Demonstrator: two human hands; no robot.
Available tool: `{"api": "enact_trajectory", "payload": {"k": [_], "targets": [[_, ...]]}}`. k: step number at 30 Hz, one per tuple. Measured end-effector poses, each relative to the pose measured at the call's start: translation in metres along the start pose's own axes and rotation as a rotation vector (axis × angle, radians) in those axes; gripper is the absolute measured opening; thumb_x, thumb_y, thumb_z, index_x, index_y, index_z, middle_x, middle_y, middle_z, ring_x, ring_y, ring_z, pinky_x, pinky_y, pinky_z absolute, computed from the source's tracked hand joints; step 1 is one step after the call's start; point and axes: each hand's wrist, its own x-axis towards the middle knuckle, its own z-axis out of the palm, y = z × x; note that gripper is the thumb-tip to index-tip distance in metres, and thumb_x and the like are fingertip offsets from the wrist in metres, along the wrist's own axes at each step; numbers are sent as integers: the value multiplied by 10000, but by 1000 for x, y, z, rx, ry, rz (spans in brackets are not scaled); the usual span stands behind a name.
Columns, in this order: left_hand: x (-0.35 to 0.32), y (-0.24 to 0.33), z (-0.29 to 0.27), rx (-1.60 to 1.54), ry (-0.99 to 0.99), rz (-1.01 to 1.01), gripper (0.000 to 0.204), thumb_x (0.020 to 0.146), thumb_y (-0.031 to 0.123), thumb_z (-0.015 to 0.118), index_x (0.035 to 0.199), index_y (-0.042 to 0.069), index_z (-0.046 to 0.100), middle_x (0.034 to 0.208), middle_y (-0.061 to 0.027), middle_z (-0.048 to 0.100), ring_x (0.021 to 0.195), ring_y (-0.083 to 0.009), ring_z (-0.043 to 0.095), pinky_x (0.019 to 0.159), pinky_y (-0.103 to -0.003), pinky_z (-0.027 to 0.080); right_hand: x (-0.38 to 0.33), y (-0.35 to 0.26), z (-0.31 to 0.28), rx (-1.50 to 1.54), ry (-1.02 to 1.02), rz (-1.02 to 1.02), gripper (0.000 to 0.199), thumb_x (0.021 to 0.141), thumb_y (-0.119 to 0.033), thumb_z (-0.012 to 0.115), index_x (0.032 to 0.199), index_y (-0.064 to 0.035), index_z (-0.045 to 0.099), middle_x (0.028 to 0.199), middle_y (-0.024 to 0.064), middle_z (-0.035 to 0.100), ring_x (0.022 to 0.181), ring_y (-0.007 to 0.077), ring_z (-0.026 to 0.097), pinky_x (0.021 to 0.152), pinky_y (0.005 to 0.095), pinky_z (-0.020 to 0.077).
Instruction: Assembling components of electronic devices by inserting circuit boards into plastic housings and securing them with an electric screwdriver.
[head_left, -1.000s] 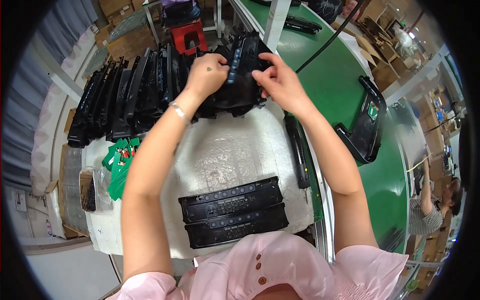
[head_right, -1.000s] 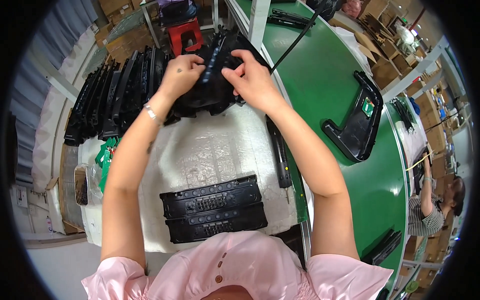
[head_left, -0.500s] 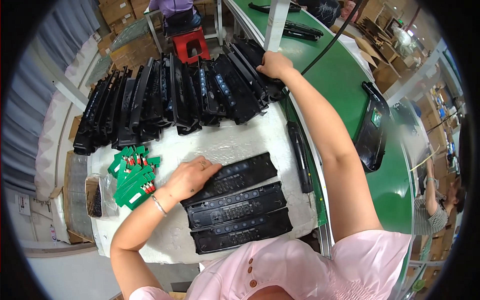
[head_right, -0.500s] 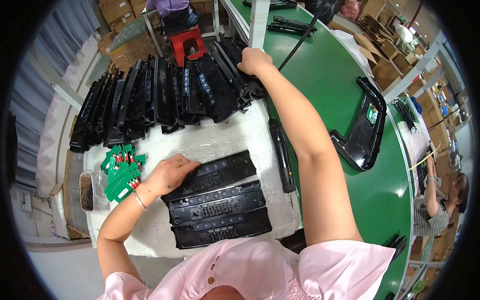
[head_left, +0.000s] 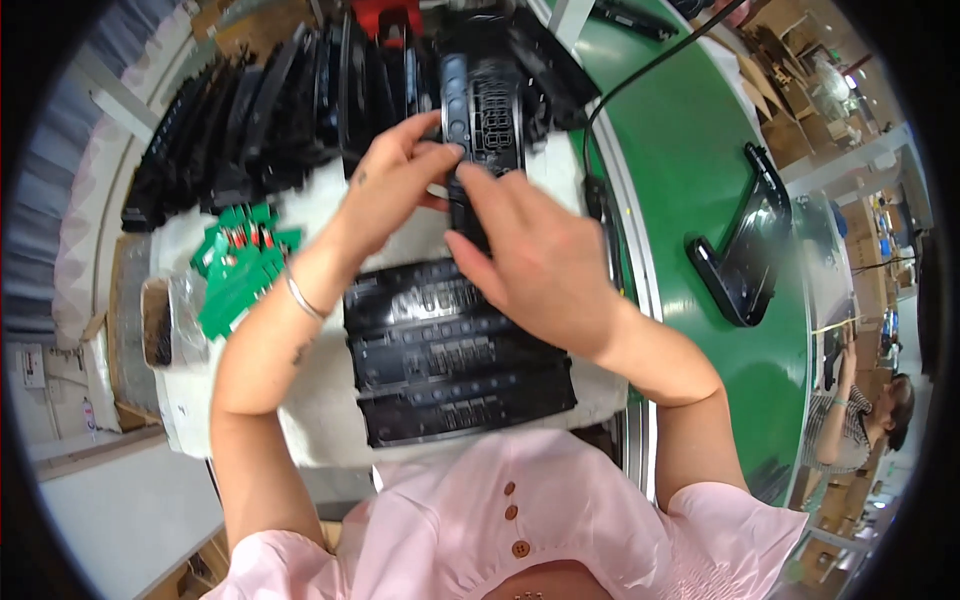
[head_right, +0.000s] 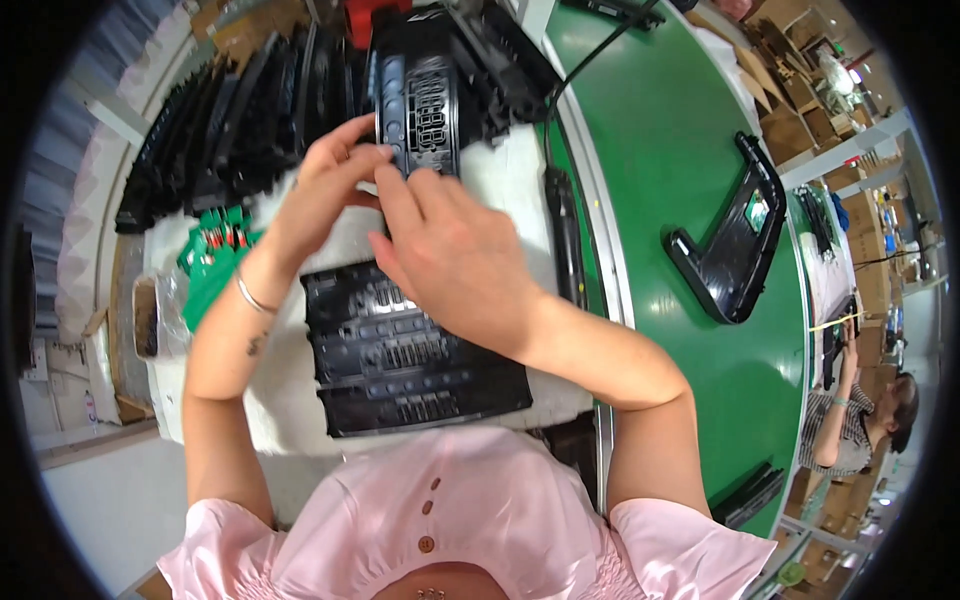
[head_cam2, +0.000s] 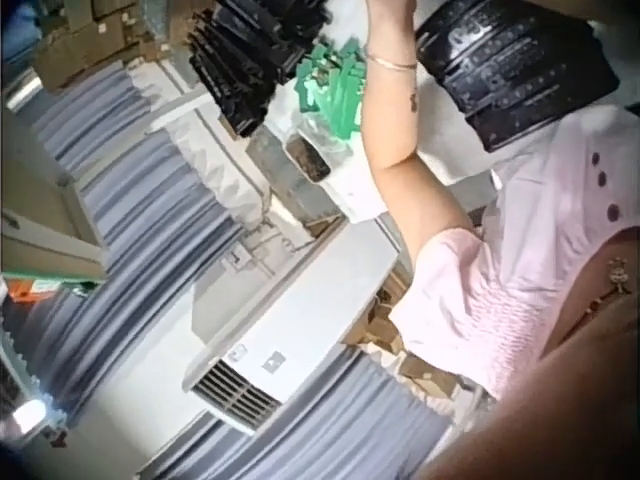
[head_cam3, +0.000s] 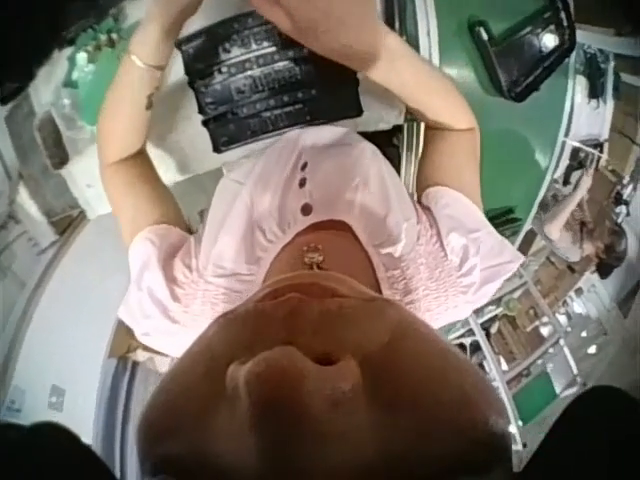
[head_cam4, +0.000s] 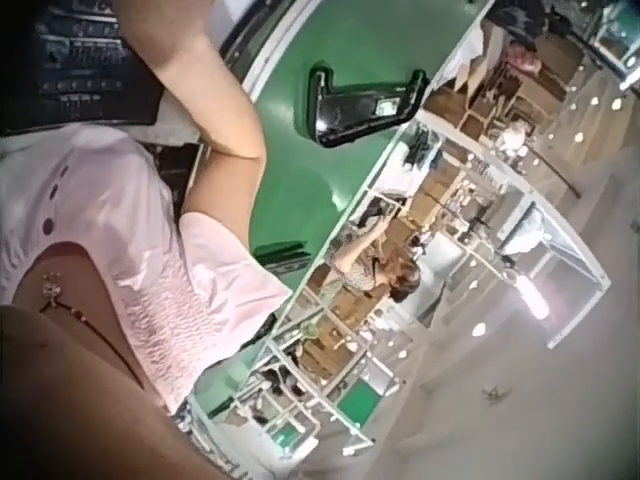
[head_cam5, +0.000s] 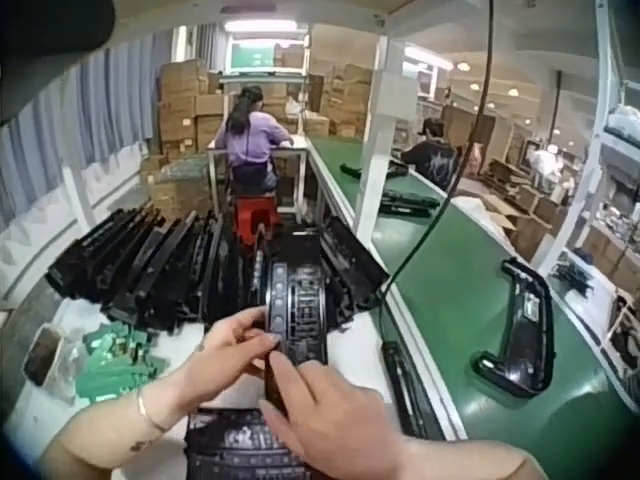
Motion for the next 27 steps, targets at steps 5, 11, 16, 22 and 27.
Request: {"api": "enact_trajectory", "payload": {"k": [5, 11, 16, 22, 27], "targets": [[-1, -10, -23, 817, -88, 533, 270, 867, 99, 469, 1118, 31, 543, 920, -162, 628, 855, -318, 599, 739, -331, 471, 3, 56, -20, -152, 200, -62, 290, 699, -151, 660, 968, -63, 596, 921, 72, 568, 806, 246, 538, 637, 327, 459], [1, -46, -38, 1347, -94, 675, 398, 784, 20, 499, 1170, 112, 526, 824, -94, 548, 818, -265, 539, 694, -353, 468, -23, 103, 34, -90, -63, 40, 307, 766, -187, 618, 1040, -52, 585, 1000, 124, 576, 944, 302, 514, 813, 364, 423], [-2, -69, -52, 1242, -301, 381, 287, 835, 105, 510, 1119, 110, 553, 945, -67, 588, 896, -248, 542, 757, -356, 465, -38, 100, 58, 74, -255, 140, 301, 789, -151, 581, 1066, -30, 571, 1009, 159, 579, 960, 328, 517, 846, 380, 413], [-59, -71, -56, 1073, 123, 420, 346, 901, 187, 450, 1206, 24, 465, 1193, -161, 493, 1127, -308, 444, 944, -336, 353, -53, 101, 61, 294, -134, 370, 354, 851, -164, 522, 1168, -10, 493, 1176, 183, 495, 1124, 321, 459, 952, 335, 349], [-91, -103, -37, 714, 401, 201, 554, 907, 266, 454, 1333, -13, 236, 1382, -273, 214, 1304, -378, 191, 1071, -385, 166, -64, 85, 73, 272, -204, 350, 398, 854, -162, 519, 1216, -18, 438, 1271, 214, 385, 1197, 347, 368, 1006, 359, 288]]}}
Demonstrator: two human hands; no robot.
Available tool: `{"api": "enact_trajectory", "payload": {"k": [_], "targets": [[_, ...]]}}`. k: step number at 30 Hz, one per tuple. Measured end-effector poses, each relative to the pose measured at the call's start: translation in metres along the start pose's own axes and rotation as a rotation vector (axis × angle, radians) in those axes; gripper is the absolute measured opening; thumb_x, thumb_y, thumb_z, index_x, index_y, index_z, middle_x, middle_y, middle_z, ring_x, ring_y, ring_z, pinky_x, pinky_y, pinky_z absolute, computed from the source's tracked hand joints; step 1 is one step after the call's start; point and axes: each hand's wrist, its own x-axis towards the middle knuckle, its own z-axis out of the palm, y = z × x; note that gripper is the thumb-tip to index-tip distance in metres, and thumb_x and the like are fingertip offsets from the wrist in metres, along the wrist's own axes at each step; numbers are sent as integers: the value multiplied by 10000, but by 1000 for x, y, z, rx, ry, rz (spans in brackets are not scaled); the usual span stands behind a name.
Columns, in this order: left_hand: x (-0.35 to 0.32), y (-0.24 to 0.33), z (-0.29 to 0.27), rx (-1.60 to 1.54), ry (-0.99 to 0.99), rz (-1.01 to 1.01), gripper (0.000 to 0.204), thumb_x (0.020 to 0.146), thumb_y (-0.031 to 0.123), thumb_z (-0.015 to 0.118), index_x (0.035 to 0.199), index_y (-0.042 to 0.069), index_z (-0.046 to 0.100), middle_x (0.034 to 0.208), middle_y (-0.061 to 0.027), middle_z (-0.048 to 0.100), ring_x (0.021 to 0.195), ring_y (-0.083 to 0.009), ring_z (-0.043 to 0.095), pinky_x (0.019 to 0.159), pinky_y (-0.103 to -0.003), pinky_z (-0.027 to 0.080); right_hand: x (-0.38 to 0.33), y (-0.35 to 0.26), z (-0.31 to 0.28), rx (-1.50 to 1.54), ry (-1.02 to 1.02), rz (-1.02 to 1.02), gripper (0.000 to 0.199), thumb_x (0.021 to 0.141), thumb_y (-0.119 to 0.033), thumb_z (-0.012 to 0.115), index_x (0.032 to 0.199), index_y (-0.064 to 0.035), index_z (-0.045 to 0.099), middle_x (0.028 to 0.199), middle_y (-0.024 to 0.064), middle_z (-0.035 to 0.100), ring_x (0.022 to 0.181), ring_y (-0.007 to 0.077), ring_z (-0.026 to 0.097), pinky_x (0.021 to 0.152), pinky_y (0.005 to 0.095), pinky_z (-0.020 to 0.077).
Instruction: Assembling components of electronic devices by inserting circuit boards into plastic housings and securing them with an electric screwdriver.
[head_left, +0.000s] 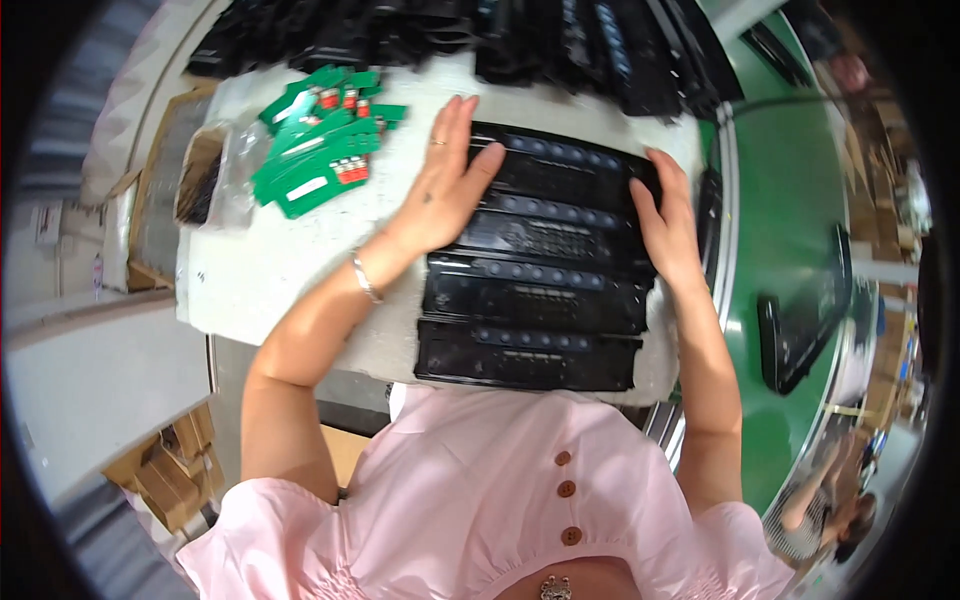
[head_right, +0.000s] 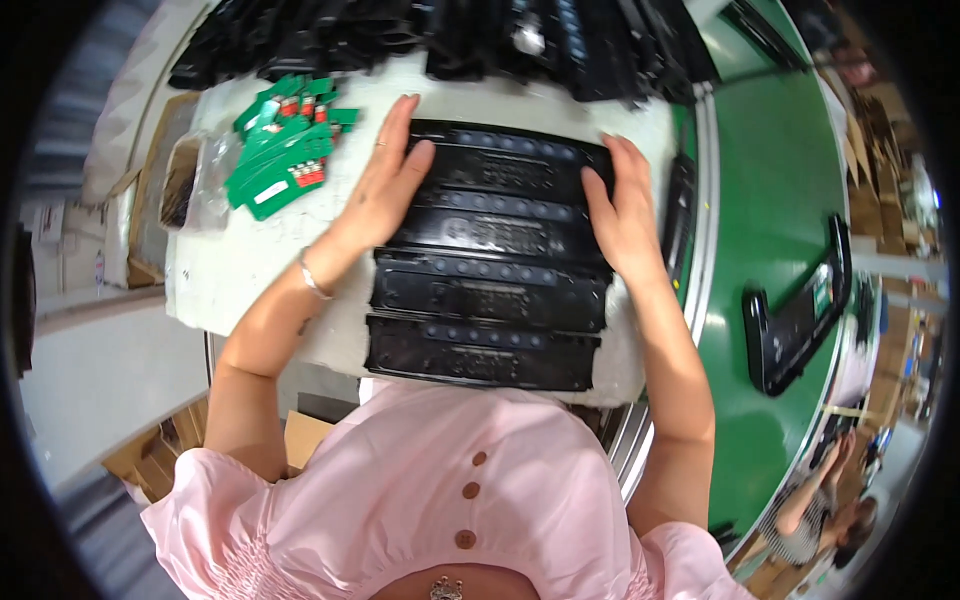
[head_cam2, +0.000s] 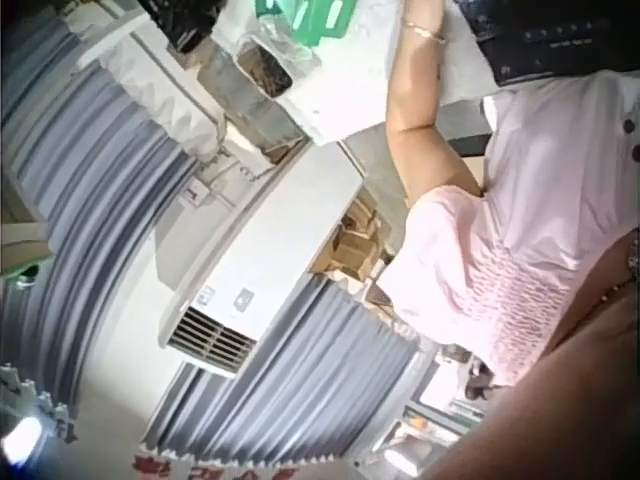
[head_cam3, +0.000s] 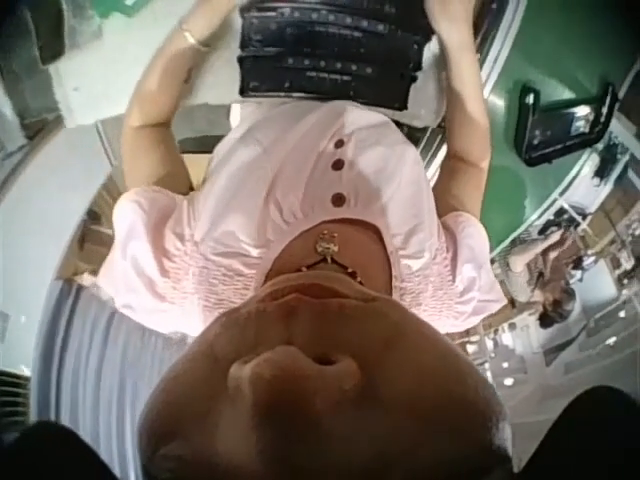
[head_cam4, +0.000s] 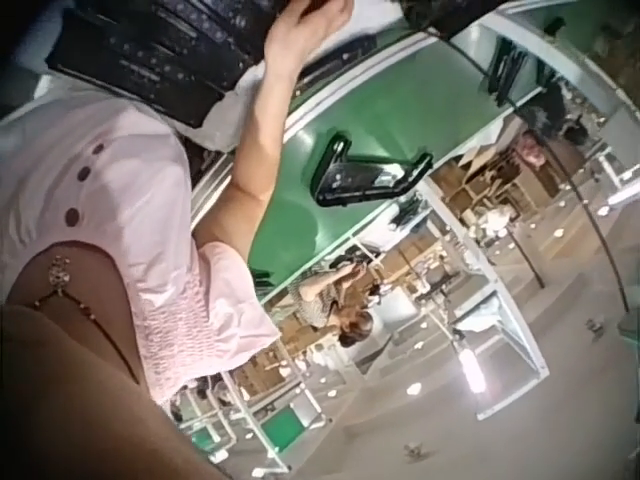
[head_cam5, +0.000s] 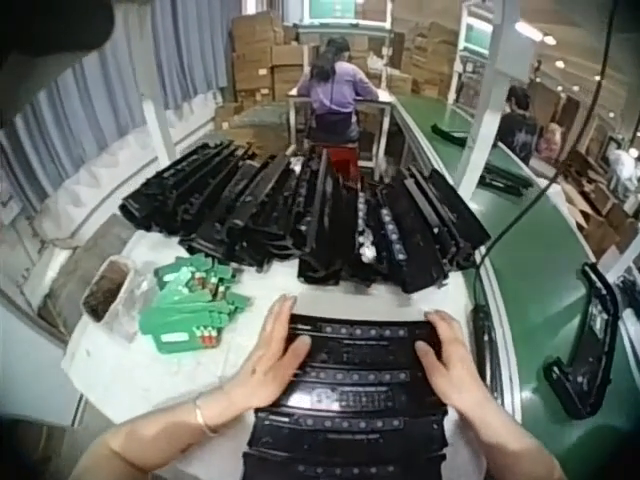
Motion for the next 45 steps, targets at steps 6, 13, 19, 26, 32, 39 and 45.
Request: {"api": "enact_trajectory", "payload": {"k": [6, 13, 19, 26, 32, 39, 45], "targets": [[-45, 18, -40, -258, 160, -87, 414, 870, 192, 528, 1220, -2, 427, 1304, -214, 359, 1222, -314, 357, 997, -339, 301, 39, -86, 18, 121, -31, -353, 297, 758, -72, 618, 1041, -15, 550, 1076, 145, 552, 1016, 299, 522, 876, 334, 412], [-101, 20, -66, -968, 361, -498, 248, 909, 145, 476, 1127, 35, 516, 1113, -44, 543, 1012, -127, 521, 839, -269, 435, 84, -187, 134, 138, -162, -906, 327, 665, -139, 697, 951, -24, 586, 932, 111, 580, 939, 253, 526, 812, 342, 425], [-130, 6, -86, -1067, 422, -583, 250, 903, 147, 490, 1129, 43, 515, 1115, -51, 537, 1013, -127, 517, 834, -259, 437, 77, -208, 163, -156, -220, -758, 439, 636, -168, 722, 1013, -29, 546, 993, 124, 562, 973, 269, 504, 780, 360, 440], [-133, 0, -89, -1341, 510, -557, 376, 906, 168, 467, 1247, 32, 384, 1231, -115, 461, 1113, -221, 484, 907, -340, 434, 69, -216, 146, 62, -541, -555, 334, 670, -154, 708, 935, -32, 545, 846, 100, 598, 792, 296, 575, 707, 315, 459], [-85, 32, -81, -1846, 330, -239, 504, 914, 379, 396, 1352, 174, 254, 1307, -83, 370, 1150, -266, 445, 949, -489, 368, 66, -205, 95, 745, -1043, -57, 423, 697, -180, 707, 1059, -35, 544, 848, 61, 593, 776, 221, 563, 674, 295, 464], [-51, 61, -51, -1812, 130, -386, 493, 929, 403, 336, 1370, 205, 236, 1272, -93, 407, 1153, -263, 437, 922, -467, 370, 32, -174, 32, 229, -388, -406, 425, 628, -246, 727, 910, 28, 564, 870, 152, 578, 860, 313, 544, 761, 371, 439], [-34, 74, -18, -1638, -31, -418, 594, 908, 206, 454, 1395, 189, 114, 1230, -130, 427, 1136, -276, 456, 907, -425, 411, 29, -141, -4, 190, -303, -322, 388, 597, -230, 729, 849, 46, 623, 782, 157, 600, 759, 289, 587, 700, 356, 463]]}}
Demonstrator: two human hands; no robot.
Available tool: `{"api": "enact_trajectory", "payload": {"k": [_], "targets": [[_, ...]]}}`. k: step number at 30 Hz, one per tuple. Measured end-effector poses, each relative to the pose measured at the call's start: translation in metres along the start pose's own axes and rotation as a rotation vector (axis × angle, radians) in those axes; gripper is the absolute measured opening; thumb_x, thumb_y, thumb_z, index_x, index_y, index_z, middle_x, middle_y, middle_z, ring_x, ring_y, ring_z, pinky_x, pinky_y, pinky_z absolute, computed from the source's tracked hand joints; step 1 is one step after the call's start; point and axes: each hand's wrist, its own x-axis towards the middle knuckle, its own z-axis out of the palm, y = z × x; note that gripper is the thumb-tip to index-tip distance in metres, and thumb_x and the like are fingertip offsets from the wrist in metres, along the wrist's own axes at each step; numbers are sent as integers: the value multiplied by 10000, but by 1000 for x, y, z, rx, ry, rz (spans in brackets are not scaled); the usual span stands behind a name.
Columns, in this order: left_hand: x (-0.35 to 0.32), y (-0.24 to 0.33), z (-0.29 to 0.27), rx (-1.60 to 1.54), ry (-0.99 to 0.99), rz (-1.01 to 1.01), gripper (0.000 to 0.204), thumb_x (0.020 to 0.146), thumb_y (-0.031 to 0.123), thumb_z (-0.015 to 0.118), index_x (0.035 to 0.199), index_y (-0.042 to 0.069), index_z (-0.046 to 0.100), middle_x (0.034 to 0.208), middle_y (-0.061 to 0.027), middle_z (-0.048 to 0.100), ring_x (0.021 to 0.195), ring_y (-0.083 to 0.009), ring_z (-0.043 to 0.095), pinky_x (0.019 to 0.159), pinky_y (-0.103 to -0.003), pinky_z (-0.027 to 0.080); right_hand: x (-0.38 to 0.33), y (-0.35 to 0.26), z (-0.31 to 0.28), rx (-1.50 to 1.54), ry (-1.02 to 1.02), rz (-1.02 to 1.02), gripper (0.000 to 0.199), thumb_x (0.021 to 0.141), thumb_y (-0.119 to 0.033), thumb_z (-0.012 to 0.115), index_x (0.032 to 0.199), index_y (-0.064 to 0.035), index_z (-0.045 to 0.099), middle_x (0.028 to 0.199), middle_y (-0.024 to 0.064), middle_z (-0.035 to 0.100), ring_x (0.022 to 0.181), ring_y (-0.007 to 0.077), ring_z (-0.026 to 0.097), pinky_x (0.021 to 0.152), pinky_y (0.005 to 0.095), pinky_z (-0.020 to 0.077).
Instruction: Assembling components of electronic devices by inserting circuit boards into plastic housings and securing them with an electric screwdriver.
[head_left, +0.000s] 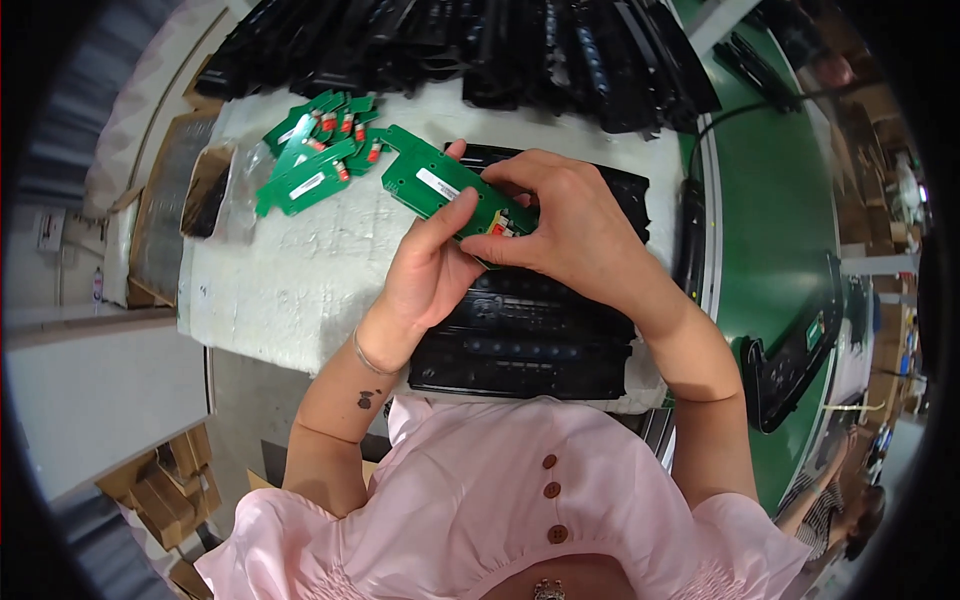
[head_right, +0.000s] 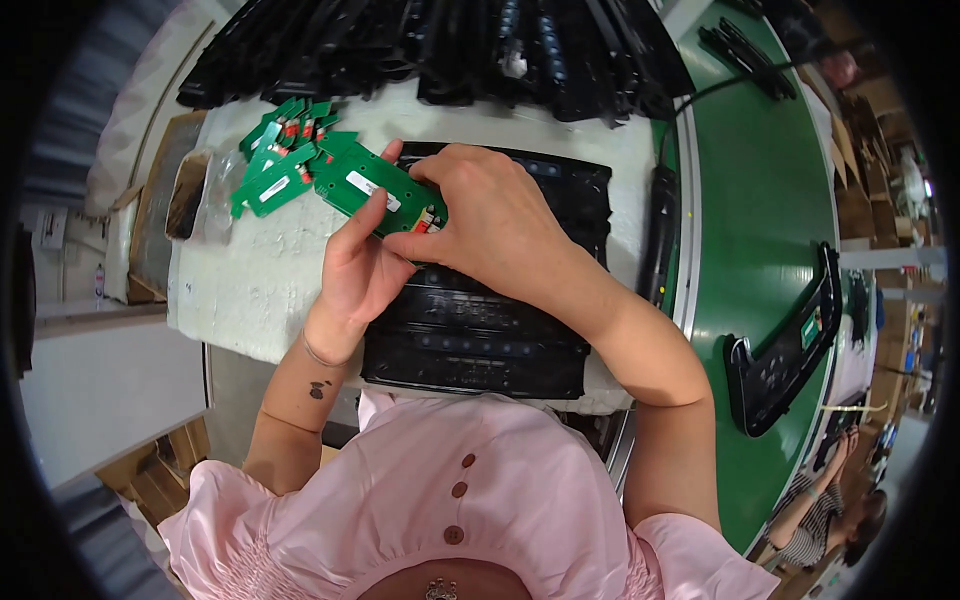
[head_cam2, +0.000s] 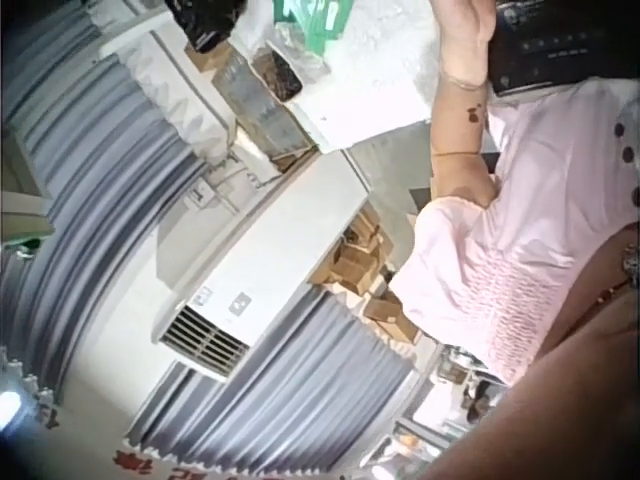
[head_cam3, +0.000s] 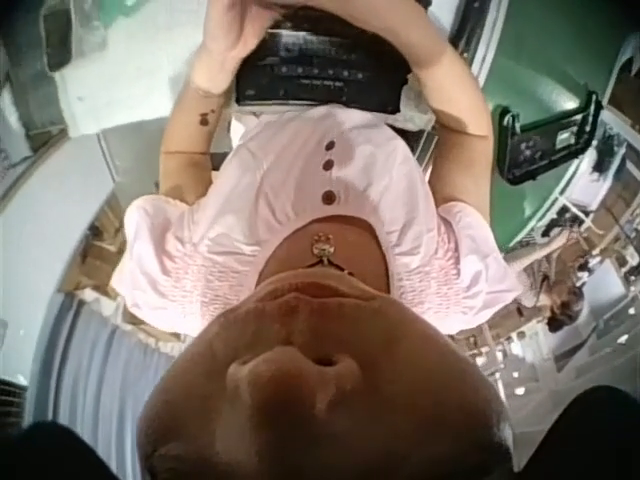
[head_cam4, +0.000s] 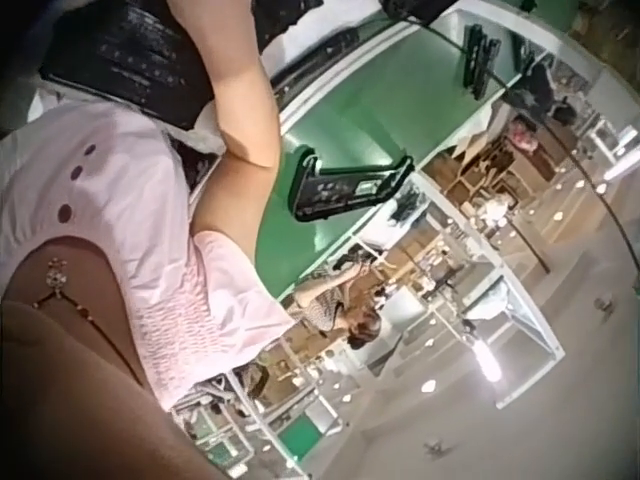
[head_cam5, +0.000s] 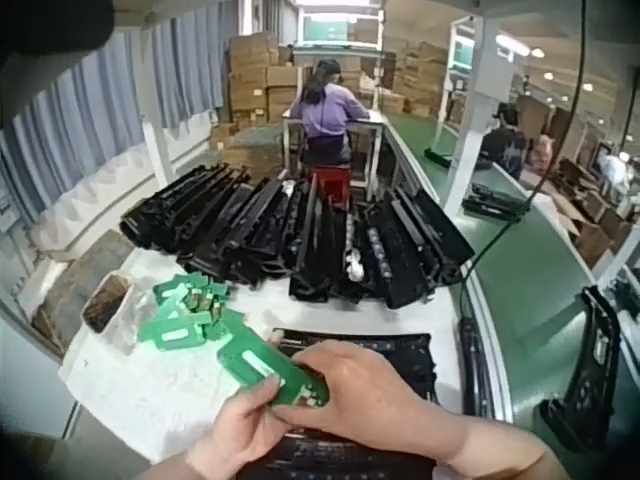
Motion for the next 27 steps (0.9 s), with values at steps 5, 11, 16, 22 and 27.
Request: {"api": "enact_trajectory", "payload": {"k": [5, 11, 16, 22, 27], "targets": [[17, -9, 12, 146, -42, -77, 555, 909, 206, 454, 1378, 132, 167, 1219, -143, 445, 1149, -297, 451, 918, -427, 417, -6, 18, -27, 415, -103, 304, 389, 633, -198, 728, 904, 60, 624, 783, 141, 624, 732, 169, 624, 650, 271, 481], [33, 15, -23, -14, -28, -167, 390, 936, 300, 375, 1228, 47, 426, 1159, -178, 514, 1094, -363, 496, 873, -477, 464, -19, 70, -62, 61, 191, 47, 367, 638, -85, 726, 976, 9, 619, 966, 116, 606, 848, 199, 599, 747, 274, 475], [36, 27, -25, 108, 213, 45, 367, 929, 258, 389, 1199, 14, 436, 1167, -198, 509, 1133, -349, 467, 890, -462, 455, -38, 92, -50, -282, -32, 48, 344, 619, -48, 703, 950, -10, 618, 1058, 122, 551, 936, 279, 530, 790, 336, 462], [36, 33, -35, 19, 248, 86, 358, 914, 215, 394, 1215, 22, 416, 1181, -235, 489, 1131, -383, 458, 916, -481, 430, -29, 96, -30, -340, -122, 38, 343, 619, -56, 705, 945, -14, 608, 1070, 122, 546, 993, 283, 503, 846, 364, 439], [39, 32, -39, -44, 248, 46, 378, 913, 214, 390, 1236, 17, 400, 1195, -239, 478, 1133, -392, 453, 914, -487, 429, -28, 104, -23, -331, -57, -10, 346, 616, -16, 713, 946, -12, 611, 1097, 113, 543, 960, 275, 519, 766, 342, 468]]}}
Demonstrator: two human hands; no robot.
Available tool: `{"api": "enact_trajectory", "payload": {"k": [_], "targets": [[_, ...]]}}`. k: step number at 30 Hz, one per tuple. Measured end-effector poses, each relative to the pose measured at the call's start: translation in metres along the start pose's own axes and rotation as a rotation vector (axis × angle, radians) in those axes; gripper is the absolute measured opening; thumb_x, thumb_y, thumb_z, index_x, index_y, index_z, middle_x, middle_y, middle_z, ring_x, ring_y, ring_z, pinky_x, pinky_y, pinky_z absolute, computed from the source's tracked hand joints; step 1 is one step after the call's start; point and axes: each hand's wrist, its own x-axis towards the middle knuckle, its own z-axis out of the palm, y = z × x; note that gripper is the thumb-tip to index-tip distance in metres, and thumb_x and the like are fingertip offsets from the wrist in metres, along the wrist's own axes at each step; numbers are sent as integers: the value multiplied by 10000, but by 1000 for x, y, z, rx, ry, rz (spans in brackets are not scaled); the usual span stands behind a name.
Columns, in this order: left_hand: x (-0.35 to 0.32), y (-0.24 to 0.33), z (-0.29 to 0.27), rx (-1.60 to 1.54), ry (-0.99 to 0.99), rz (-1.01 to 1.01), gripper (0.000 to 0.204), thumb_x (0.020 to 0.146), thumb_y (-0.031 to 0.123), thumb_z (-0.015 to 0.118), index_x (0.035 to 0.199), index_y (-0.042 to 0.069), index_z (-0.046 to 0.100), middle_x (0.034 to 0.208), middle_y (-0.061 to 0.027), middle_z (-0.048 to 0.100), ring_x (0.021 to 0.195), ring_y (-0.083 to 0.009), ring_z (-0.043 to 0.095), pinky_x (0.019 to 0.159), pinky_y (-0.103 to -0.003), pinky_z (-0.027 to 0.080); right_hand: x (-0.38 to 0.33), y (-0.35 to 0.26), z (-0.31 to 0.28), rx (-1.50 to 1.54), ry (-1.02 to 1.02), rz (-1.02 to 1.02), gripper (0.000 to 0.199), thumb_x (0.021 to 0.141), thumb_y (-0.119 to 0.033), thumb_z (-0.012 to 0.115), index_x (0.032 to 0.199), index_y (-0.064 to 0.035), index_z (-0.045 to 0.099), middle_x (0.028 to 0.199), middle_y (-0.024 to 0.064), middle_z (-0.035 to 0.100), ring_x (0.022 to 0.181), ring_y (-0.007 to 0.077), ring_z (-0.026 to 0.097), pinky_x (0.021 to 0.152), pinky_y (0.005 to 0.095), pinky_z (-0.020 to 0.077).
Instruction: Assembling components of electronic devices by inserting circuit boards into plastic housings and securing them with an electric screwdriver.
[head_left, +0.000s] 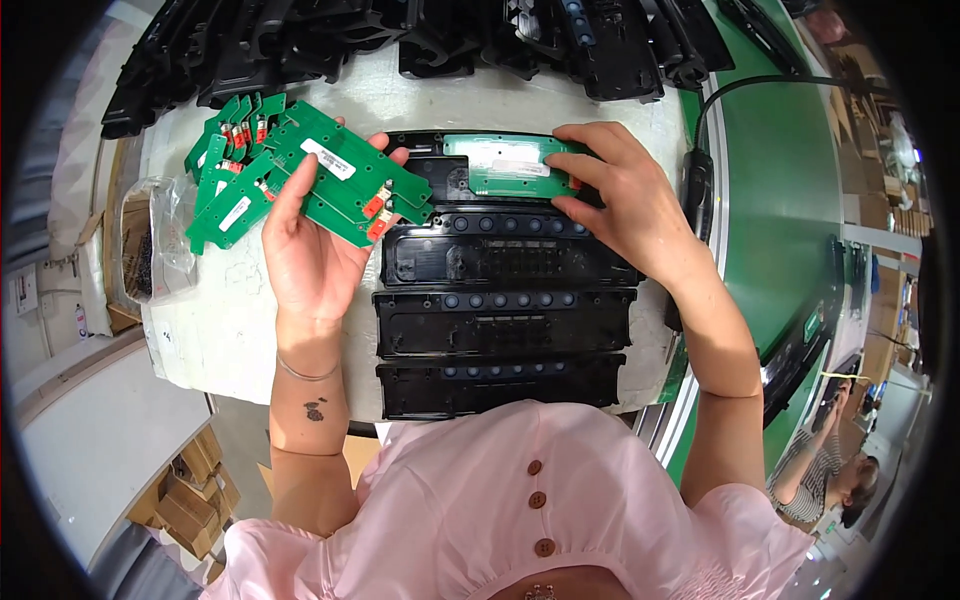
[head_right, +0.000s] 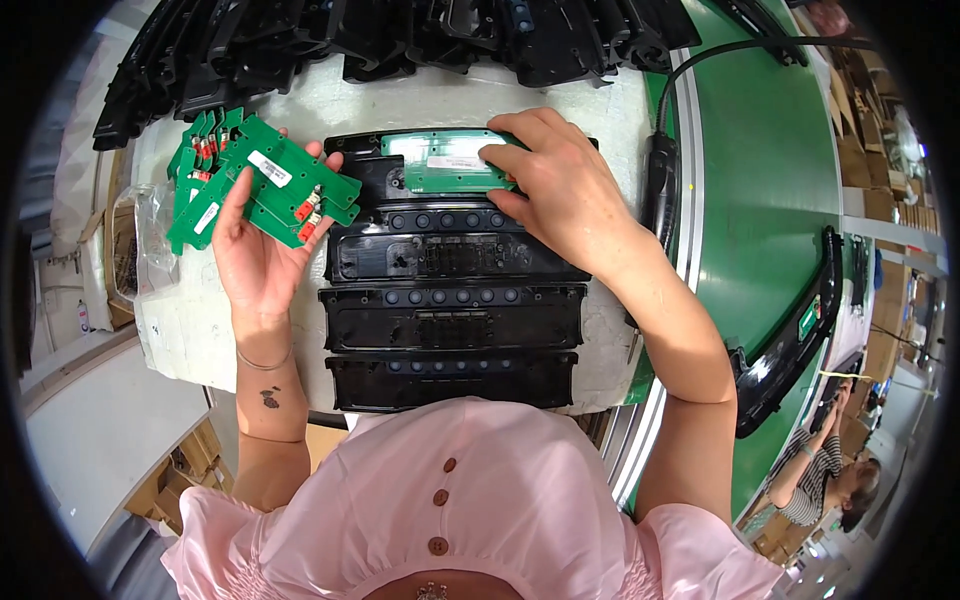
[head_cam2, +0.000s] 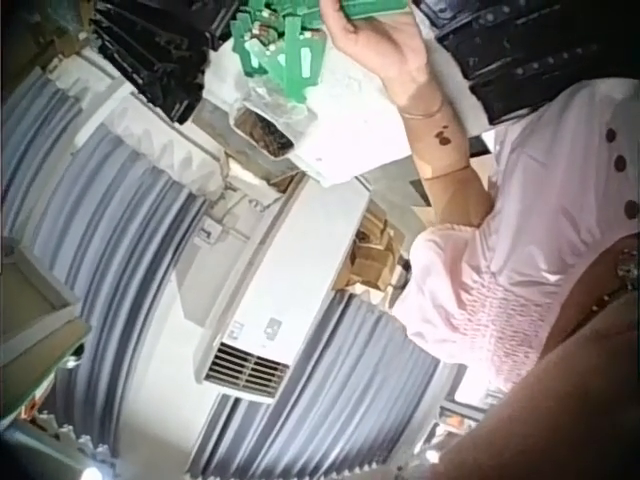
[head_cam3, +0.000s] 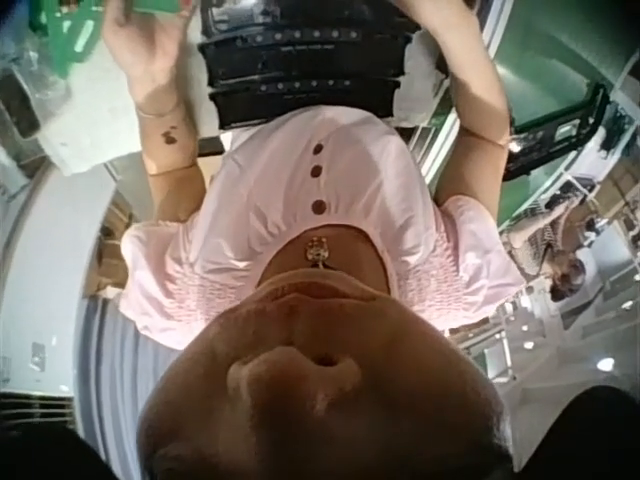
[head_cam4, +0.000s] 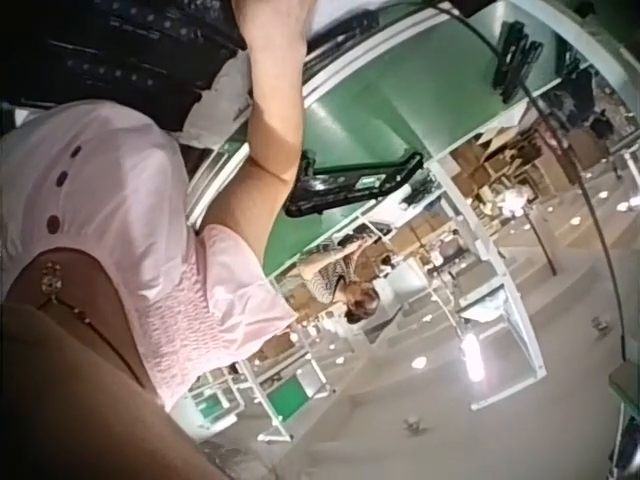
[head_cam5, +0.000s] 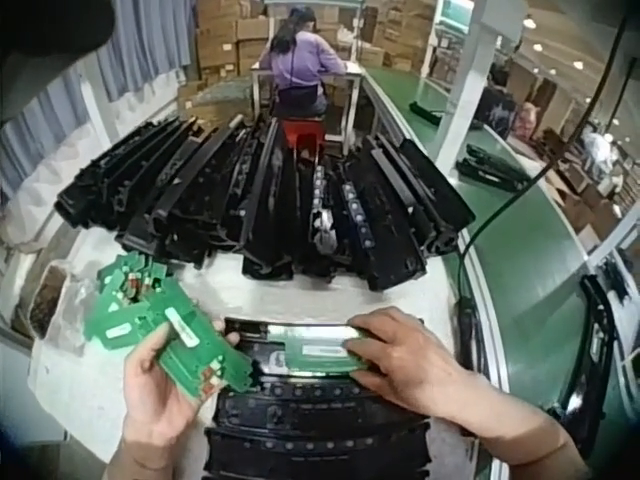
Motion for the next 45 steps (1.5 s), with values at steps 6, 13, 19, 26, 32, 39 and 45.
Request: {"api": "enact_trajectory", "payload": {"k": [6, 13, 19, 26, 32, 39, 45], "targets": [[-3, 3, 0, -74, -34, -32, 416, 920, 229, 371, 1272, 9, 362, 1236, -253, 437, 1177, -398, 404, 910, -507, 428, -5, 7, -7, 51, 87, -19, 239, 653, -29, 677, 883, -9, 613, 955, 93, 588, 899, 270, 538, 794, 354, 454], [-2, 3, 1, -39, -53, -15, 451, 926, 227, 349, 1320, 14, 292, 1277, -260, 387, 1207, -407, 364, 888, -515, 448, -8, 12, -1, 3, 61, -29, 166, 691, -22, 641, 854, -23, 610, 903, 74, 600, 852, 246, 547, 779, 359, 433], [-6, -3, 10, -96, -124, -28, 495, 914, 236, 355, 1348, 27, 242, 1337, -263, 311, 1248, -400, 304, 1024, -498, 286, 0, 0, -4, 43, 150, -41, 221, 659, -46, 681, 867, -19, 609, 888, 81, 603, 828, 259, 559, 758, 357, 439], [-16, -28, 20, -25, -183, -95, 725, 704, 10, 418, 1380, 70, 163, 1406, -204, 221, 1268, -316, 307, 1045, -427, 274, 37, -72, 8, 370, 109, 65, 282, 655, -217, 710, 813, -14, 595, 837, 113, 615, 771, 285, 593, 656, 355, 477], [-20, -24, 8, 61, -147, -149, 634, 708, -80, 407, 1318, 31, 277, 1273, -190, 411, 1186, -300, 415, 992, -398, 368, 36, -70, -5, 375, 145, 105, 296, 618, -196, 720, 815, -12, 597, 800, 134, 608, 739, 287, 597, 632, 354, 474], [-6, 13, -3, 102, 84, 243, 350, 845, 76, 500, 1171, 7, 393, 1081, -198, 507, 1059, -340, 515, 928, -508, 423, -26, -45, -30, 48, -33, 11, 350, 614, -9, 689, 949, 10, 593, 1101, 142, 544, 966, 305, 526, 819, 372, 458], [-6, 3, -5, 50, 91, 182, 366, 837, 72, 510, 1168, -17, 383, 1103, -220, 490, 1059, -361, 511, 940, -516, 407, -45, -51, -7, 14, -101, 23, 360, 615, -29, 690, 959, 10, 591, 1132, 136, 528, 1043, 303, 480, 857, 376, 441]]}}
